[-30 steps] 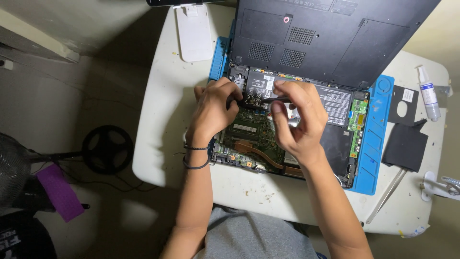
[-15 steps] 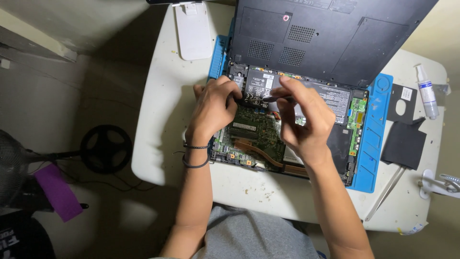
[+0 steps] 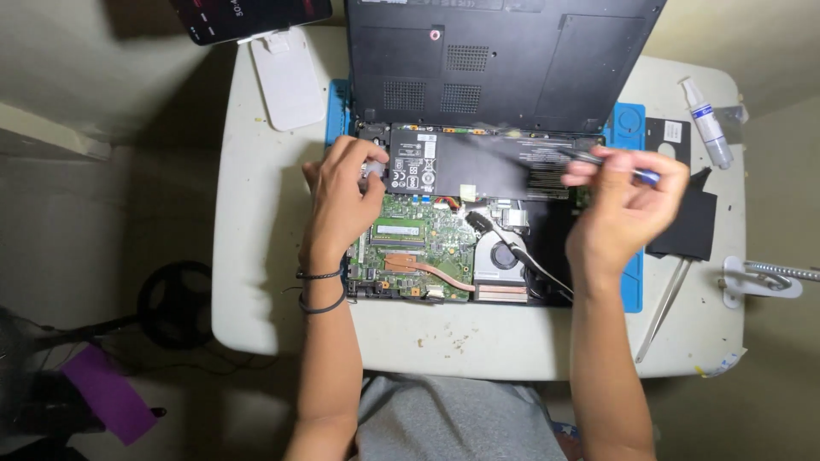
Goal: Repairing internal laptop components including the battery and ribbon cables, followed by reassembling the case.
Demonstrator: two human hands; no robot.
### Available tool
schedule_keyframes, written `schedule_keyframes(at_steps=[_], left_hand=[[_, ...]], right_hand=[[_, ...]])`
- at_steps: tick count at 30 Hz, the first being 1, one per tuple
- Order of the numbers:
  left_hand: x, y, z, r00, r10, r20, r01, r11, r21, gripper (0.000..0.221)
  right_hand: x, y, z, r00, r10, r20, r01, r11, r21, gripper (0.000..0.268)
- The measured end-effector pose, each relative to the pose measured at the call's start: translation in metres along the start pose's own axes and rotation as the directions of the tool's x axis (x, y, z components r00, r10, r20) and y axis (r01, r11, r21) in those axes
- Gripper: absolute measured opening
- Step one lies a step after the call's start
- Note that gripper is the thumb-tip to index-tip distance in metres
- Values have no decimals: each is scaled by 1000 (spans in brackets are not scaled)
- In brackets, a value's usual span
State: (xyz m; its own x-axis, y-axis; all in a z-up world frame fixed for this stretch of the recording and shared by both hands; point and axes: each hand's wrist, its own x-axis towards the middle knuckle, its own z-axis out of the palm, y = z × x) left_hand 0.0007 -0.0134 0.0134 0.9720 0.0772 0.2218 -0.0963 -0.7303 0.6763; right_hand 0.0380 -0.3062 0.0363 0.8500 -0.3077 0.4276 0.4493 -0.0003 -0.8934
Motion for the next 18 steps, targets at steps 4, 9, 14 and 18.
schedule_keyframes(at_steps=[4,9,14,18], left_hand=[[4,16,0,1000,21,10,-20,999,-35,19],[4,51,25,917,297,266,-270,954,-134,27],[1,73,48,845,407,348,-407,910,-77,22],[1,74,57,830,399,390,-417,908,-42,14]], right_hand=[[-1,15,-84,980,-6,-200,-21,991,-129,19],[-24,12,-111,989,-99,-106,51,924,-380,24],[-35,17,-122,978,-163,128,205,663,-720,25],[-39,22,-128,976,-51,212,207,521,-828,16]])
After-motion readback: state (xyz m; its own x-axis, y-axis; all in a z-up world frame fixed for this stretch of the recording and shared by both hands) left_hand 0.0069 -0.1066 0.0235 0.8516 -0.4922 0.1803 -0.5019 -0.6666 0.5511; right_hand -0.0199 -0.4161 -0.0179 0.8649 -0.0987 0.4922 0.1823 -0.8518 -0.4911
